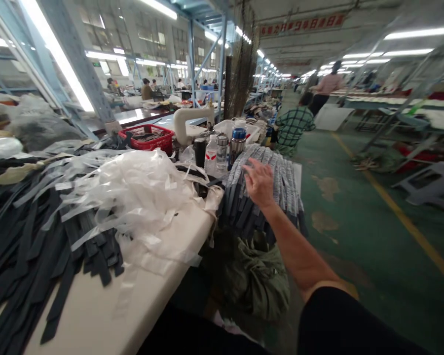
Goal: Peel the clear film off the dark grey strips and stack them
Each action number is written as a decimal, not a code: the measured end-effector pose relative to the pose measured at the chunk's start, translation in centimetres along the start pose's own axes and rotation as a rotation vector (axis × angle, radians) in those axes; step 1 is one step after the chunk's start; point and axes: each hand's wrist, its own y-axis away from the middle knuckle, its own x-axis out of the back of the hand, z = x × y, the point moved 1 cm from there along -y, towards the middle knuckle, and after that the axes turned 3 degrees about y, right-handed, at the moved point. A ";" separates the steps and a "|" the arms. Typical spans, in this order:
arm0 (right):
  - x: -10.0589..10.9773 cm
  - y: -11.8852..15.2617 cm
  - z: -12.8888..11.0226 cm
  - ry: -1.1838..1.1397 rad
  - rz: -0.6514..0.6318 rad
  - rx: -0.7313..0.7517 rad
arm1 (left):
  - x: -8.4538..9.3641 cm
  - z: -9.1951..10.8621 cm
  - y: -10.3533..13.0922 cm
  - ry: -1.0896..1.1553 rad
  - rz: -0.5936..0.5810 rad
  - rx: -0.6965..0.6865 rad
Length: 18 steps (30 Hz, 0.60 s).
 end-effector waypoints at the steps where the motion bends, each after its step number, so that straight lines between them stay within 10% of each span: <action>1: 0.5 0.9 0.7 0.008 0.063 -0.073 | -0.1 -0.1 0.1 0.013 0.032 -0.011; 11: 1.6 6.1 8.2 0.081 0.164 -0.363 | -0.3 -0.3 -0.5 0.103 0.171 -0.051; 18: 0.4 6.1 9.3 0.119 0.089 -0.389 | 0.3 -1.5 -0.2 0.025 0.171 -0.001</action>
